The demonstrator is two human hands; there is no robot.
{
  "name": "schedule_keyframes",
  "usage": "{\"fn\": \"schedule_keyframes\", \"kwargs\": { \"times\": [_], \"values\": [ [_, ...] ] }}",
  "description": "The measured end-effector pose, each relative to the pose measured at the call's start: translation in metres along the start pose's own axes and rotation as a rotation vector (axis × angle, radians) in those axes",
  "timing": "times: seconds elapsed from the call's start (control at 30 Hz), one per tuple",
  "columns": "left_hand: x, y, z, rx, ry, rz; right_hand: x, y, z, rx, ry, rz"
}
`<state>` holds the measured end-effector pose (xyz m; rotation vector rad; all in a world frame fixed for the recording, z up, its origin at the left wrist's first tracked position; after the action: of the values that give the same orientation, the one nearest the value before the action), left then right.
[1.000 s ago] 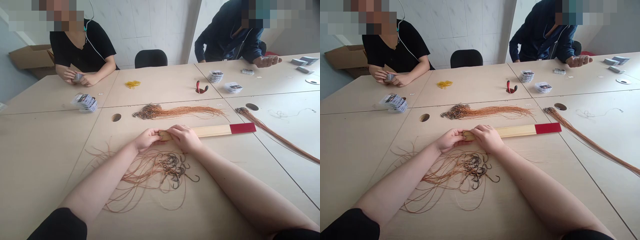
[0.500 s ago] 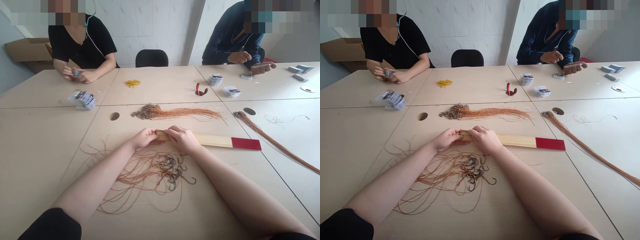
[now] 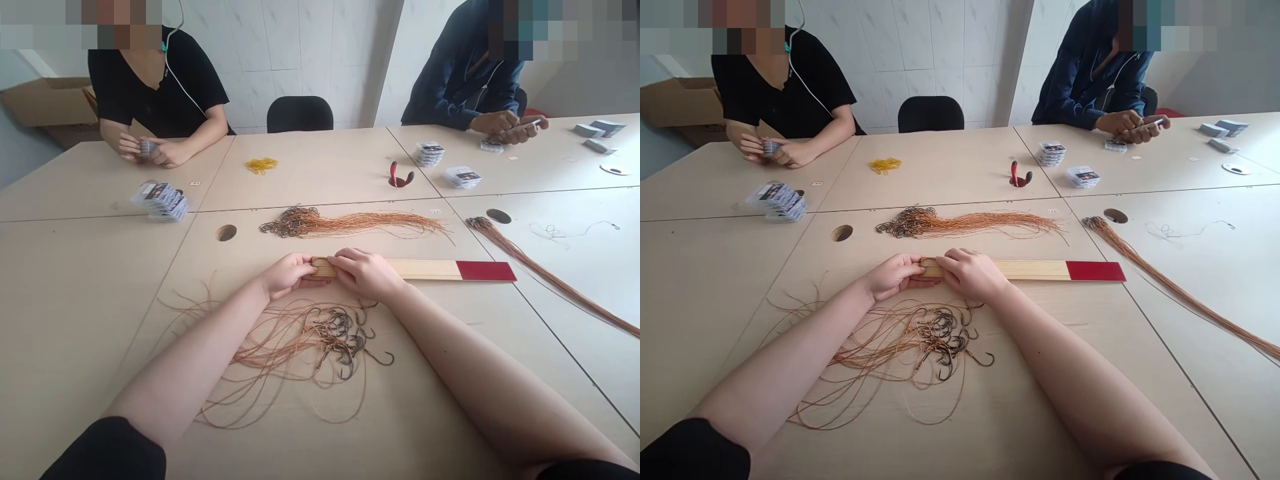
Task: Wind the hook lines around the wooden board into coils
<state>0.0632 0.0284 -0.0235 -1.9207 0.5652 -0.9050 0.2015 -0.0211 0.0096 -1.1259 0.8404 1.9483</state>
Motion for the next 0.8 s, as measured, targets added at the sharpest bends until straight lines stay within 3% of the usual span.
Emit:
{"fn": "schedule_keyframes", "kwargs": {
  "times": [0.33,0.8],
  "values": [
    [0.001,-0.001,-0.001,-0.021,0.026,-0.052,0.003,-0.006,-0.004,-0.009,-0.033,-0.005],
    [0.006,-0.004,-0.002,0.0,-0.001,-0.04,0.003,0.007,-0.004,-0.082,-0.152,0.047]
  ]
}}
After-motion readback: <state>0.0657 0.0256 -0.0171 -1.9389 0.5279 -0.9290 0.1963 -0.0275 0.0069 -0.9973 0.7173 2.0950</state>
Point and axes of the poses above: each hand's wrist, its own z-axis towards the middle knuckle, its own x-axis out of the palm, y = z × x, the point moved 5 cm from there along z, towards the middle knuckle, and after that the axes turned 3 degrees about -y, right-handed, at the moved point
